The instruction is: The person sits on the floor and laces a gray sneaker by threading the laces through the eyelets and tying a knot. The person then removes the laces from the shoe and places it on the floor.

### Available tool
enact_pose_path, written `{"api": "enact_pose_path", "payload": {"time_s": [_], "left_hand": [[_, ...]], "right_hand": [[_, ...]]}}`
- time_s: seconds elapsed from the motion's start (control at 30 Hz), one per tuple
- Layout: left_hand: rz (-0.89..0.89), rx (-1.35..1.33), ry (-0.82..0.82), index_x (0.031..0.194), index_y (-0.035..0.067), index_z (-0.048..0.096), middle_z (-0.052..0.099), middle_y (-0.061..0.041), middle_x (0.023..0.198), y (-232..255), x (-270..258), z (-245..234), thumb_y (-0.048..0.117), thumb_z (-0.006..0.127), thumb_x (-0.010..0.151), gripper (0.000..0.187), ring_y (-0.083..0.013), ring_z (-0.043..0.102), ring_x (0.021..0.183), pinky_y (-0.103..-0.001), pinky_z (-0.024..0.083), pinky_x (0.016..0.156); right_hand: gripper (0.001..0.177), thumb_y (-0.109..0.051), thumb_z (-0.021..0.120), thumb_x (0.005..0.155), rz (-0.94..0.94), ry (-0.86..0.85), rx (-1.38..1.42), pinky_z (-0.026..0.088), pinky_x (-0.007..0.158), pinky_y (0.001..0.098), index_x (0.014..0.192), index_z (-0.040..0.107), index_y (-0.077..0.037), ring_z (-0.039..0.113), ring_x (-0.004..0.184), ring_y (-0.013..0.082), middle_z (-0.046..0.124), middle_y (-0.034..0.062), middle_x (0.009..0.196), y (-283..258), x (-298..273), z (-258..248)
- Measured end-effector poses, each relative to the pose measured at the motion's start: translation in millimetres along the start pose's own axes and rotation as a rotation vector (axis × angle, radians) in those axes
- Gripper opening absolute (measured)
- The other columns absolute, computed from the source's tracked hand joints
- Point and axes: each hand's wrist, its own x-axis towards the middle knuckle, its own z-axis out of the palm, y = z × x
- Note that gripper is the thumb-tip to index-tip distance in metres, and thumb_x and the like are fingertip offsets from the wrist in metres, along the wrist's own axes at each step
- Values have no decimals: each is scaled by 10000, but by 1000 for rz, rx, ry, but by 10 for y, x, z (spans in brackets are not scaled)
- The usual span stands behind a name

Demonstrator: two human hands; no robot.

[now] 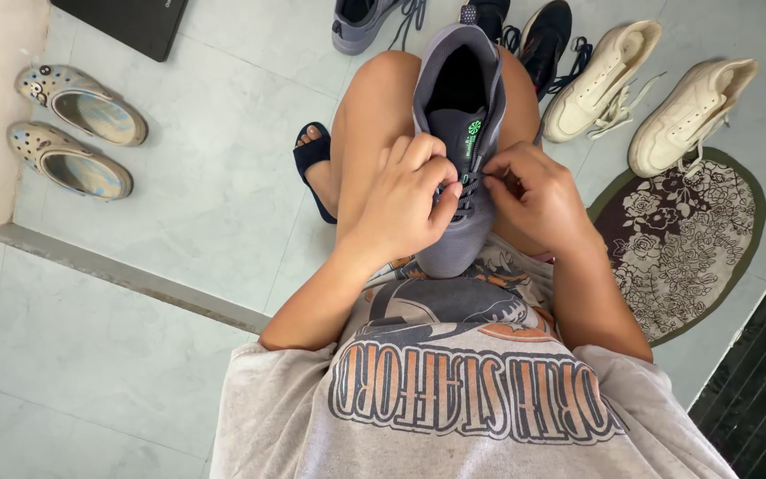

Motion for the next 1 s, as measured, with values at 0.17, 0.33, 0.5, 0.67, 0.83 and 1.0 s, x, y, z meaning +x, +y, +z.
{"api": "enact_pose_path", "payload": {"time_s": [0.17, 0.33, 0.5, 0.67, 0.83, 1.0], "left_hand": [[33, 37, 28, 1001, 64, 605, 600, -63, 1069, -51, 17, -26, 47, 714, 863, 177, -268, 579, 998, -406, 434, 905], [74, 81, 57, 1048, 91, 673, 676, -33, 1040, -115, 51, -43, 50, 716, 913, 147, -267, 629, 971, -391, 463, 908], [0, 9, -52, 977, 127, 726, 736, 1, 935, -131, 74, -116, 101, 739, 895, 88, -234, 625, 890, -369, 477, 878], [-36, 16, -115, 975, 124, 714, 756, 17, 903, -105, 149, -115, 81, 708, 941, 55, -225, 635, 873, -380, 459, 855], [44, -26, -39, 1020, 106, 674, 707, -31, 977, -113, 149, -93, 95, 716, 909, 119, -263, 636, 939, -393, 470, 895], [17, 66, -83, 1006, 96, 649, 692, -6, 960, -150, 101, -64, 74, 718, 906, 123, -250, 640, 947, -403, 481, 898]], "right_hand": [[159, 43, 773, 874, -56, 72, -19, 511, 621, 258, 980, 661, 3, 636, 689, 133, 680, 115, 1050, 51, -40, 5], [146, 46, 785, 923, -4, 114, 16, 514, 643, 261, 1009, 674, 5, 652, 708, 130, 681, 48, 924, 103, -95, -10], [188, 46, 822, 876, -116, 155, -88, 511, 640, 287, 1035, 742, -15, 651, 744, 170, 681, 100, 972, 121, -107, -68], [182, 58, 828, 937, -166, 267, -183, 544, 712, 295, 1068, 760, -49, 684, 848, 194, 682, 82, 1017, 172, -99, -198], [187, 62, 843, 929, -213, 296, -232, 538, 720, 315, 1058, 765, -49, 679, 880, 211, 653, 90, 1035, 254, -111, -281], [180, 75, 842, 954, -215, 361, -245, 536, 679, 294, 1065, 762, -41, 675, 847, 200, 645, 83, 1057, 295, -76, -303]]}}
